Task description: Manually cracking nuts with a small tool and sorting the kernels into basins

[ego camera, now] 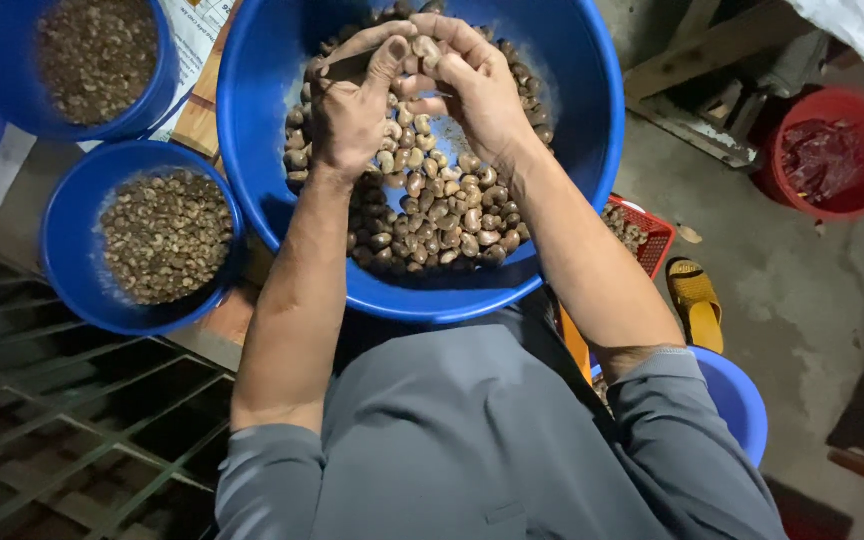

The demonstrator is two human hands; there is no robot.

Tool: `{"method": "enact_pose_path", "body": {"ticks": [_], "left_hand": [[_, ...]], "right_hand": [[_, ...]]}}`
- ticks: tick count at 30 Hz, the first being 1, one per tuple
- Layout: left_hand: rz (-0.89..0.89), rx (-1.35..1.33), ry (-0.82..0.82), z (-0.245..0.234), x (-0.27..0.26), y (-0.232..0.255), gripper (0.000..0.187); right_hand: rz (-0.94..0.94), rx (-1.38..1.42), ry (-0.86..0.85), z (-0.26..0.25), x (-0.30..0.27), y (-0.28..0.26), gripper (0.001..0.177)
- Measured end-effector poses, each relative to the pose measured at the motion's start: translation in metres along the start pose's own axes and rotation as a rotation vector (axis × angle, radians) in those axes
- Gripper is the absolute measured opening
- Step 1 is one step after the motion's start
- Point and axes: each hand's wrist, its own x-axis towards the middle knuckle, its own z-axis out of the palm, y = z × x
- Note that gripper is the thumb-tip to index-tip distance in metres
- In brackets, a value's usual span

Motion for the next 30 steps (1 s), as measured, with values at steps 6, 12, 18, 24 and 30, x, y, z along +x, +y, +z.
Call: {"method": "enact_pose_path", "body": {"ticks": [6, 12, 18, 24, 30], "left_hand": [[-0.054, -0.169, 0.091, -0.003, -0.003, -0.027, 0.021], [-0.129, -0.023, 0.123, -0.010, -0.002, 0.001, 0.038], [-0.131, -0.056, -0.085, -0.015, -0.016, 0.059, 0.034], [-0.325, 0.331, -0.233, -0.031, -0.056, 0.116, 0.025], [-0.272, 0.369, -0.070, -0.041, -0.089, 0.120, 0.013]], "right_hand": [[-0.117, -0.373, 0.082, 0.008, -0.041, -0.054, 0.025], [-0.517, -0.722, 0.417, -0.043, -0.161, -0.074, 0.028], [-0.102, -0.462, 0.943, -0.203, -0.287, 0.029, 0.024], [0.406, -1.051, 1.038, -0.289, -0.445, 0.159, 0.027], [0.847, -1.861, 0.520, -0.344, -0.544, 0.235, 0.029]]}}
